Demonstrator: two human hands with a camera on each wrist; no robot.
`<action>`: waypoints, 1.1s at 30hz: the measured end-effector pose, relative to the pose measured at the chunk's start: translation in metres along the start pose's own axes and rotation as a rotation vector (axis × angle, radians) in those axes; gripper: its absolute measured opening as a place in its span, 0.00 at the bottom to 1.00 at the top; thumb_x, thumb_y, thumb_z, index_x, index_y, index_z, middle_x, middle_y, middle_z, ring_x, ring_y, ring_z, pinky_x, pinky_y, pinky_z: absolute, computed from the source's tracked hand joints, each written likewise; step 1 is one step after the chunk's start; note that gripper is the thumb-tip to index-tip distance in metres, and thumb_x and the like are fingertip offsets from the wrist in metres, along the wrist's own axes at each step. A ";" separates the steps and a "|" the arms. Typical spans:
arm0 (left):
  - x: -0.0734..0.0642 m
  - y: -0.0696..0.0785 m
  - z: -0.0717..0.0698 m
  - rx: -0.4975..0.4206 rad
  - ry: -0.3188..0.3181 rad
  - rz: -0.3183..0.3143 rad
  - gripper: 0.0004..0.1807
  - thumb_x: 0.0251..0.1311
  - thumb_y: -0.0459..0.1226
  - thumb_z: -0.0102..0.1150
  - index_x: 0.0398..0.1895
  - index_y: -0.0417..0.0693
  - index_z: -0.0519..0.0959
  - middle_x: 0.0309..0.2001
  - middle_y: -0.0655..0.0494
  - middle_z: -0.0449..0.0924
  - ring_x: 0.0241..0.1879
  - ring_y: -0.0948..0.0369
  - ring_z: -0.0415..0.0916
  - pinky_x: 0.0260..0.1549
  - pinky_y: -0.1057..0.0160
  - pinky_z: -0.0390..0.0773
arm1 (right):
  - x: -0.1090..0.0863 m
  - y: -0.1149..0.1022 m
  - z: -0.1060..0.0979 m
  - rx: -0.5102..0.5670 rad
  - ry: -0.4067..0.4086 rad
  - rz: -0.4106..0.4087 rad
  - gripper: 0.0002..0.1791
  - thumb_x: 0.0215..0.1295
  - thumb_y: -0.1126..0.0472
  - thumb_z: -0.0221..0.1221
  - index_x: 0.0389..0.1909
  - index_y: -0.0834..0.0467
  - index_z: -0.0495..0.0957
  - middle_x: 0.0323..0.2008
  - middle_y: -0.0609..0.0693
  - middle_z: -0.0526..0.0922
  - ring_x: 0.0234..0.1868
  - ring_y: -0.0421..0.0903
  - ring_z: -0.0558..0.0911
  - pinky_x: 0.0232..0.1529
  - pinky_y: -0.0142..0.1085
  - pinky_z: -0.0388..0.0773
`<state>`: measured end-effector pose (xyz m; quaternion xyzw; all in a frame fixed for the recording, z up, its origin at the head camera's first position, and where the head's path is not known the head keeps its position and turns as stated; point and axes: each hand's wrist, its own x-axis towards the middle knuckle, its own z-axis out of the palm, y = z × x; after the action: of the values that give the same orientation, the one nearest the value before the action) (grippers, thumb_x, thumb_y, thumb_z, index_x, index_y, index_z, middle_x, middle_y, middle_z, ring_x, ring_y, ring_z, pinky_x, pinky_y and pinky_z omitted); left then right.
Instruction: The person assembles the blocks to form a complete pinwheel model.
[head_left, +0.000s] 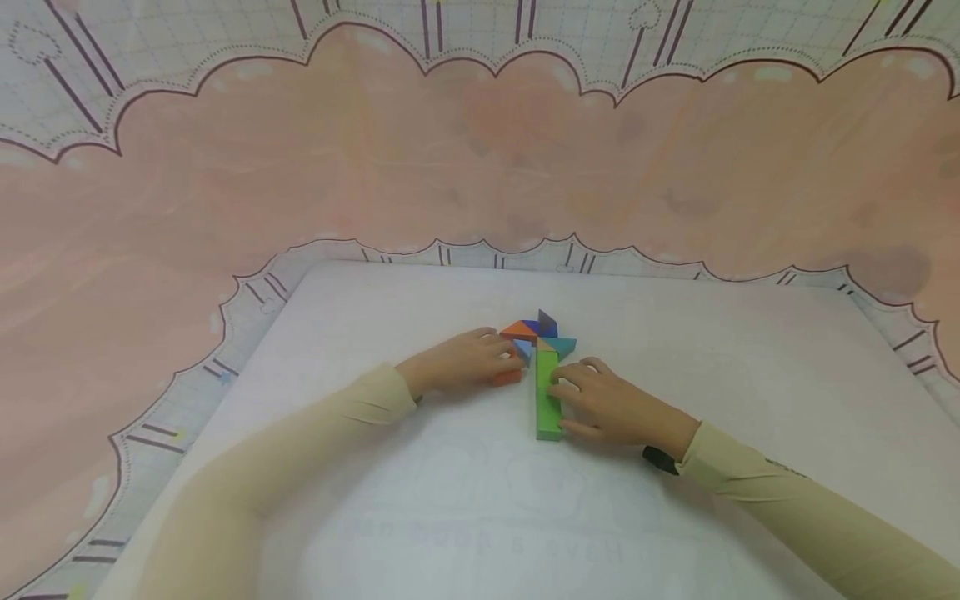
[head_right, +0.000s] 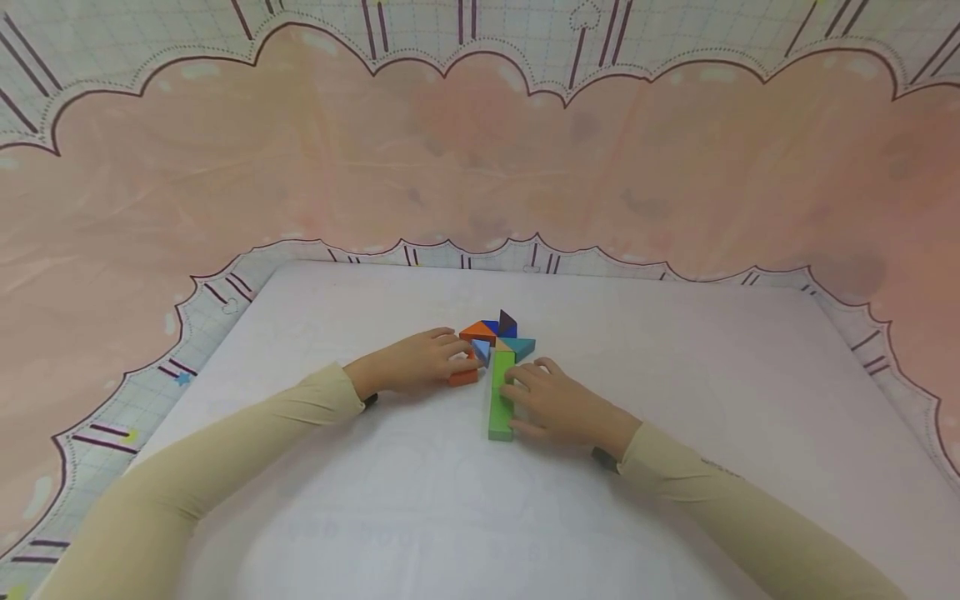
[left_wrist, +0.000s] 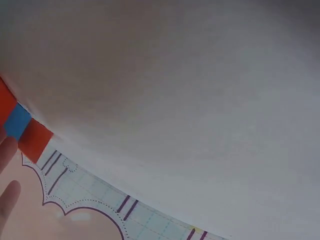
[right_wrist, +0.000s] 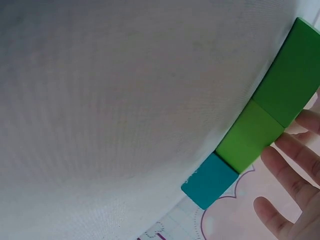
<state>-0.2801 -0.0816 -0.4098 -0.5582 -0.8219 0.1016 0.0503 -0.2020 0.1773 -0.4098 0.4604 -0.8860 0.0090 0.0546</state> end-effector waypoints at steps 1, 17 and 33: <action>0.000 0.001 -0.001 -0.006 -0.012 -0.003 0.22 0.66 0.39 0.51 0.63 0.59 0.68 0.58 0.58 0.74 0.60 0.57 0.70 0.65 0.57 0.65 | 0.000 0.000 0.000 -0.002 0.000 0.000 0.25 0.62 0.46 0.57 0.55 0.56 0.73 0.55 0.54 0.75 0.57 0.50 0.74 0.61 0.52 0.68; 0.004 0.003 -0.007 -0.012 -0.031 -0.010 0.25 0.65 0.49 0.49 0.64 0.54 0.67 0.61 0.57 0.72 0.63 0.57 0.67 0.67 0.56 0.62 | 0.000 0.001 0.003 -0.007 0.024 -0.006 0.24 0.61 0.47 0.58 0.54 0.55 0.74 0.53 0.52 0.75 0.56 0.48 0.73 0.60 0.51 0.69; 0.031 -0.017 -0.005 0.126 0.121 -0.075 0.14 0.65 0.38 0.50 0.53 0.51 0.77 0.54 0.51 0.76 0.54 0.55 0.74 0.64 0.55 0.67 | 0.000 0.000 0.002 -0.004 0.018 -0.001 0.24 0.61 0.47 0.58 0.54 0.56 0.74 0.53 0.52 0.76 0.57 0.49 0.73 0.60 0.51 0.69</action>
<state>-0.3067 -0.0582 -0.4024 -0.5281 -0.8296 0.1171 0.1384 -0.2024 0.1768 -0.4119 0.4608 -0.8851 0.0114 0.0637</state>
